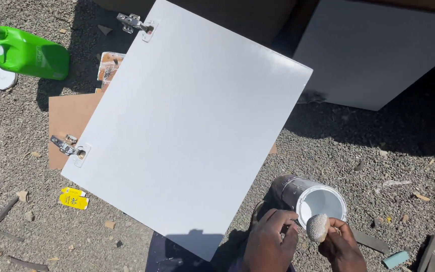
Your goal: Painting a white cabinet door using a small sponge applicator and white paint.
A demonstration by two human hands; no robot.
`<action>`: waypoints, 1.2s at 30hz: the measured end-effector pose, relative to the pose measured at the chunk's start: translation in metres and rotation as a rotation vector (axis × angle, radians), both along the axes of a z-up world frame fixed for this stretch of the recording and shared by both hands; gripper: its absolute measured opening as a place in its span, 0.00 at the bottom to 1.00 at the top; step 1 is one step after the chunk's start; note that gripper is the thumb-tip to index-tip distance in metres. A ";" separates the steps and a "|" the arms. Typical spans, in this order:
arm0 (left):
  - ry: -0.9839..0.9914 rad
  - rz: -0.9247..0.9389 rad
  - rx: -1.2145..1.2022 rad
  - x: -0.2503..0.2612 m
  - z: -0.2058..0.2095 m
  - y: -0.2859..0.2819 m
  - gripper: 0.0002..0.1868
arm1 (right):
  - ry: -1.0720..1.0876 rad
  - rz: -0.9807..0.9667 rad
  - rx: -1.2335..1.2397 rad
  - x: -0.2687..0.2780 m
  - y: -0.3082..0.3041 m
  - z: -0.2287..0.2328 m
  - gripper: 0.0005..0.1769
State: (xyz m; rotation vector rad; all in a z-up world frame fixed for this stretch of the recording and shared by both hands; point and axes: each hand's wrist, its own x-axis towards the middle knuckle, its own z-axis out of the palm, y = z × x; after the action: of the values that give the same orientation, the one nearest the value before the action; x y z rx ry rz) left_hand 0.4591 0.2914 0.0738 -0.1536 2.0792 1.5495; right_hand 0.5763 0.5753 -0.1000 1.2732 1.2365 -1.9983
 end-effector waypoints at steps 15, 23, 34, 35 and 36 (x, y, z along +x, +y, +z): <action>-0.193 -0.200 -0.107 0.068 -0.091 0.080 0.32 | -0.188 0.687 0.863 -0.056 -0.012 -0.007 0.25; -0.565 -0.365 -0.079 0.059 -0.091 0.075 0.40 | -0.038 0.701 0.962 -0.053 -0.003 -0.080 0.25; -0.523 -0.383 -0.129 0.081 -0.123 0.072 0.35 | -0.212 0.856 0.982 -0.056 0.008 -0.139 0.15; -0.507 -0.372 -0.120 0.081 -0.126 0.071 0.35 | -0.262 0.838 0.946 -0.059 0.008 -0.140 0.12; -0.504 -0.372 -0.120 0.080 -0.127 0.069 0.35 | -0.260 0.836 0.948 -0.056 0.009 -0.146 0.12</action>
State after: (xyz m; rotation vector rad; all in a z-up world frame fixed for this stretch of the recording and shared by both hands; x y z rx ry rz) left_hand 0.5389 0.3607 -0.0532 -0.1685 1.6823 1.0348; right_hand 0.5199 0.5848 -0.2456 1.0139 2.1913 -0.6200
